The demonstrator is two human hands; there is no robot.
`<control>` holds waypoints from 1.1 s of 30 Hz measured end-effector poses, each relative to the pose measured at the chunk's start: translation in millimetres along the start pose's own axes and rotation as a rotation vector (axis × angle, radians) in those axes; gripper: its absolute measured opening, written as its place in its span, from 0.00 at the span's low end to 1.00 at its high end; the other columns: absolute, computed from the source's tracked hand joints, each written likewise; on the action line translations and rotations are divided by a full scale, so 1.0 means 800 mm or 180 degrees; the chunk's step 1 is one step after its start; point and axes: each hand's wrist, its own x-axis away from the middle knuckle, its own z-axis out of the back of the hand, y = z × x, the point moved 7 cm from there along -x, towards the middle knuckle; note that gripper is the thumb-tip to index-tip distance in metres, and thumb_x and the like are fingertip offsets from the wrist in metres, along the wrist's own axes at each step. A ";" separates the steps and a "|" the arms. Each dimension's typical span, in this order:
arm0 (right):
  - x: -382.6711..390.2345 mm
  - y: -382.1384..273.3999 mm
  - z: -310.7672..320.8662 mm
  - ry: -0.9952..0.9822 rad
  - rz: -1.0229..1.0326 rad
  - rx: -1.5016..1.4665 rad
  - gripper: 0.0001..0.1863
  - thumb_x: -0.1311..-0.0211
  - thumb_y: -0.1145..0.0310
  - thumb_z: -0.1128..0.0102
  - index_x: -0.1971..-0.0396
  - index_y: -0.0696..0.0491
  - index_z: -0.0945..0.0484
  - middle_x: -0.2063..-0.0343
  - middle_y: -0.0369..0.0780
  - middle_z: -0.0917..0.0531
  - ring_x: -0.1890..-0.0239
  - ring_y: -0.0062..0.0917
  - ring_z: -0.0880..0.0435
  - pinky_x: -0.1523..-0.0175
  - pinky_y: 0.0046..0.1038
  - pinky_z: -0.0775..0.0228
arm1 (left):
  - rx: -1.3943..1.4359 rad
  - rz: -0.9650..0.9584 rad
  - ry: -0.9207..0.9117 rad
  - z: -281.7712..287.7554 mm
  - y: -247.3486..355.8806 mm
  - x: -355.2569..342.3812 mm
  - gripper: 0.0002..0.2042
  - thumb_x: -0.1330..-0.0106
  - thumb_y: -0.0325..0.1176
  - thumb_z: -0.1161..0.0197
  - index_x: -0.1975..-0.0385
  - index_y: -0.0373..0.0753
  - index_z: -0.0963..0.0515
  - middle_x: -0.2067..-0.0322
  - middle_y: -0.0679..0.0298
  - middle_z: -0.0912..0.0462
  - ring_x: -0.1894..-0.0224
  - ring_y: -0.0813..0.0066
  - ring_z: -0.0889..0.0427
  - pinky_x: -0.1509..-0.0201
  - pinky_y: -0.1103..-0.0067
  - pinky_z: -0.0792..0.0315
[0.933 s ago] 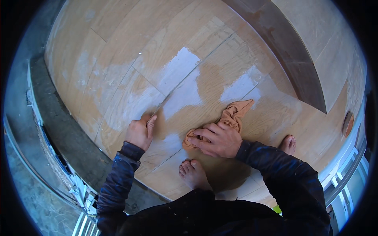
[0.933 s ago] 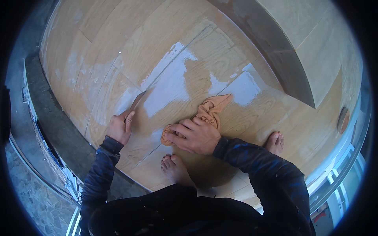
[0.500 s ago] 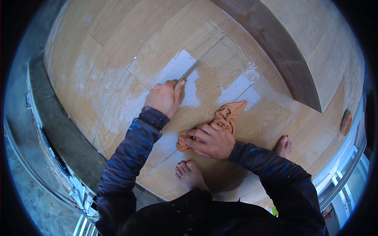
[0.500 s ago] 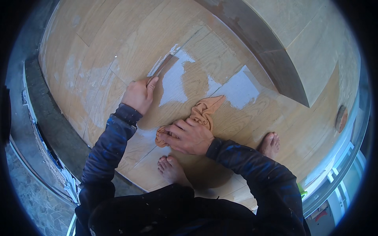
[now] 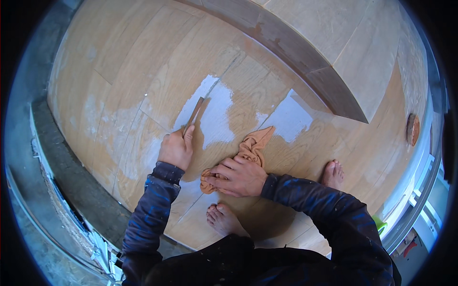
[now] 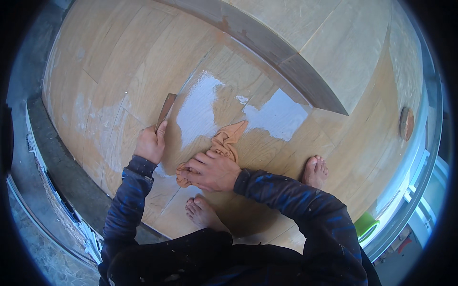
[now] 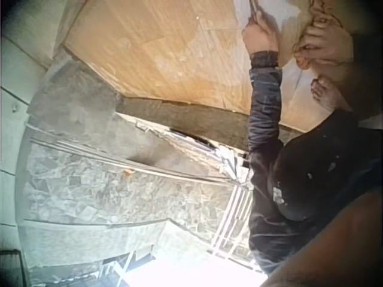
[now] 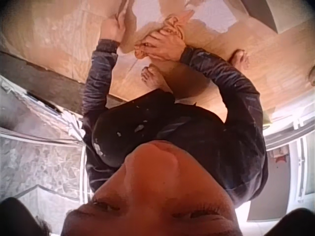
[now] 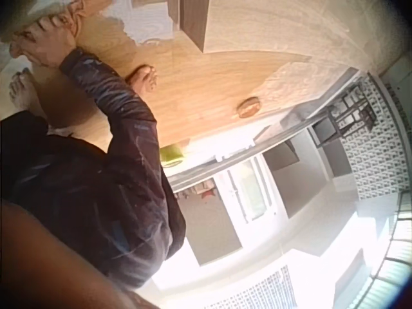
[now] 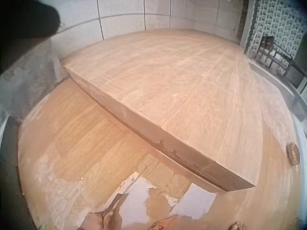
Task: The person applies grout or filler into the seams between floor tiles using a putty knife and wipes off the excess material with a cloth.
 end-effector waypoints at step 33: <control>-0.010 -0.007 -0.010 0.0148 -0.0191 0.0104 0.25 0.44 0.57 0.32 0.44 0.41 0.19 0.60 0.30 0.24 0.56 0.23 0.25 0.56 0.28 0.36 | -0.0104 0.0112 -0.0112 -0.027 0.079 -0.100 0.32 0.22 0.56 0.49 0.67 0.25 0.17 0.66 0.34 0.16 0.59 0.31 0.17 0.53 0.50 0.24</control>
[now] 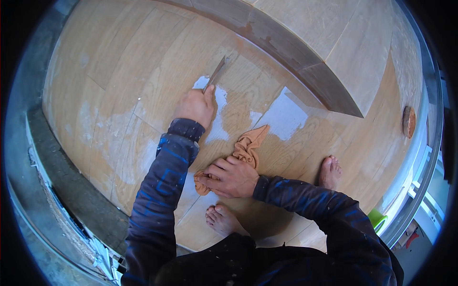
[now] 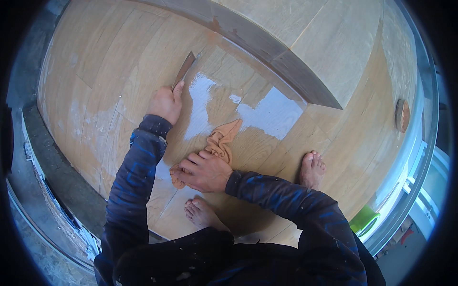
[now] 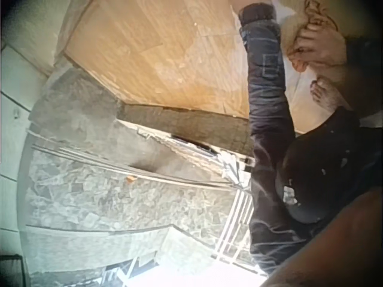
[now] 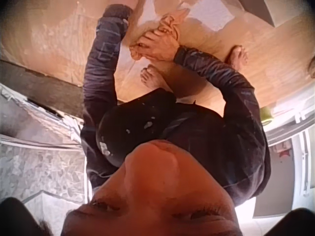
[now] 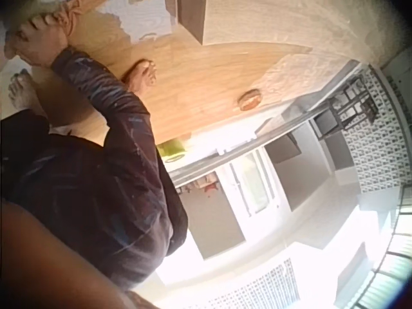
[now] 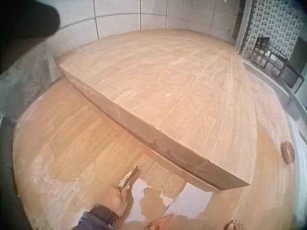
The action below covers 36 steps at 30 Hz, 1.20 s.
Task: The person applies grout or filler into the seams between floor tiles using a putty knife and wipes off the excess material with a cloth.
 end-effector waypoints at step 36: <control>-0.189 -0.110 -0.168 -0.0844 0.0240 -0.0687 0.13 0.39 0.63 0.37 0.56 0.48 0.15 0.53 0.33 0.21 0.49 0.31 0.28 0.44 0.37 0.38 | 0.2911 0.2665 0.1894 0.089 -0.312 0.346 0.27 0.20 0.53 0.45 0.83 0.46 0.36 0.85 0.78 0.38 0.84 0.89 0.43 0.81 0.81 0.52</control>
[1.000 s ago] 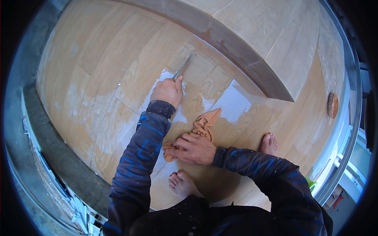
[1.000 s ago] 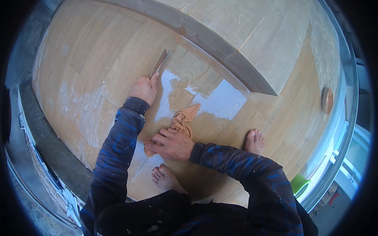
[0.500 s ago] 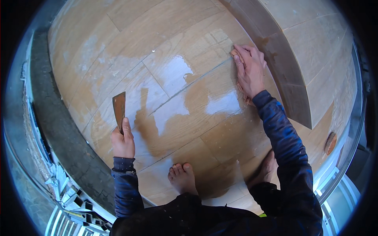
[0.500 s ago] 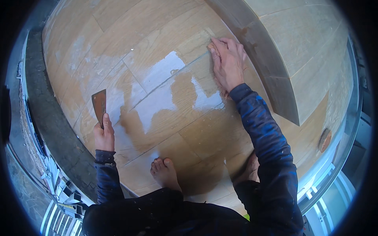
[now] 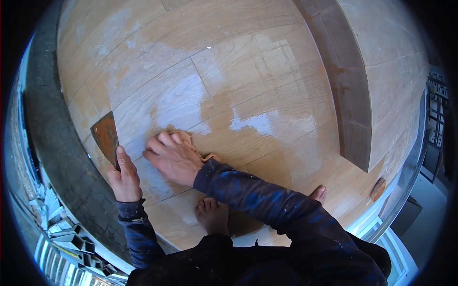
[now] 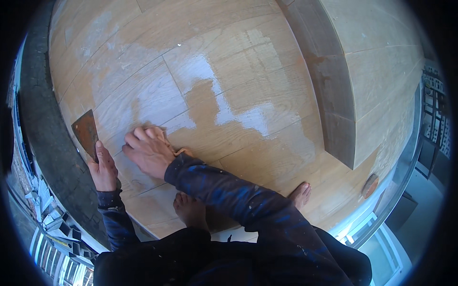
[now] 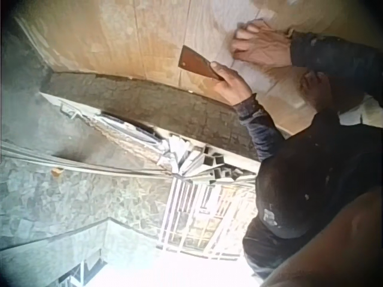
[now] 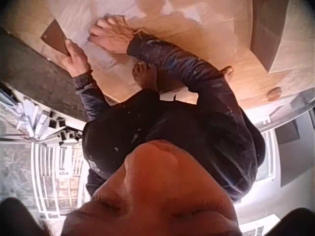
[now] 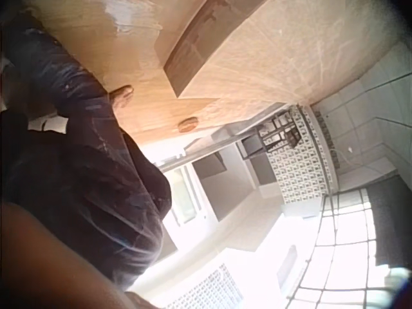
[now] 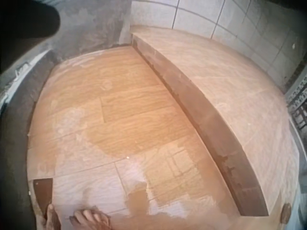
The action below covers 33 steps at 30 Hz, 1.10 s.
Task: The person applies grout or filler into the seams between floor tiles using a putty knife and wipes off the excess material with a cloth.
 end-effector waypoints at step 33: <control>0.054 0.149 0.170 0.0563 -0.0563 0.0723 0.35 0.33 0.67 0.41 0.27 0.58 0.37 0.27 0.55 0.39 0.24 0.49 0.40 0.22 0.44 0.51 | 0.0731 -0.0197 0.0497 0.107 -0.025 0.005 0.14 0.20 0.32 0.49 0.41 0.34 0.25 0.76 0.77 0.37 0.81 0.92 0.42 0.78 0.86 0.44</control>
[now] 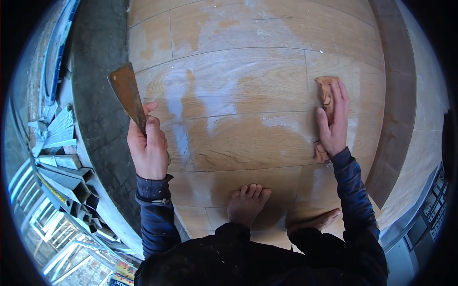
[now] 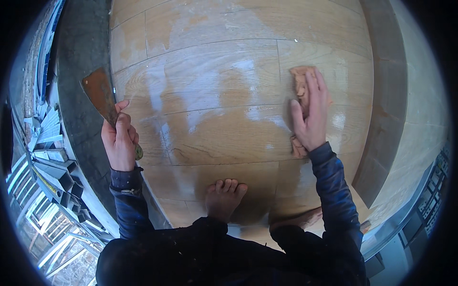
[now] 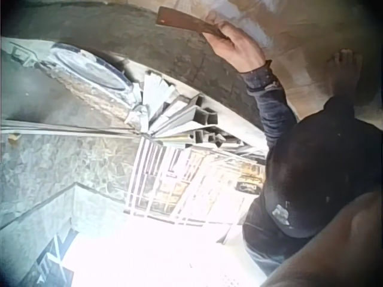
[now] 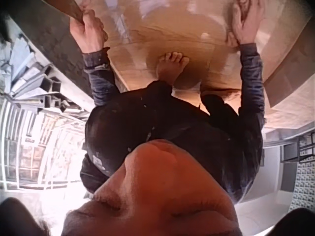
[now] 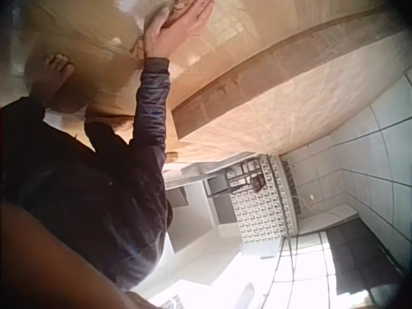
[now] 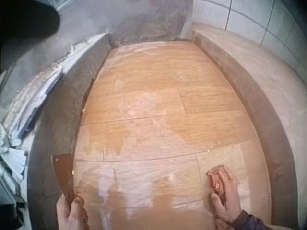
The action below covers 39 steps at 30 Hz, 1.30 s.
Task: The person applies grout or filler into the seams between floor tiles using a putty knife and wipes off the excess material with a cloth.
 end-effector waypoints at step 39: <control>0.024 -0.169 -0.056 -0.2841 0.0822 -0.0007 0.27 0.26 0.61 0.40 0.32 0.53 0.33 0.57 0.48 0.17 0.55 0.48 0.15 0.57 0.46 0.21 | 0.2827 0.2090 -0.1623 -0.189 -0.116 0.152 0.14 0.18 0.45 0.50 0.46 0.43 0.30 0.35 0.56 0.25 0.39 0.69 0.23 0.36 0.69 0.29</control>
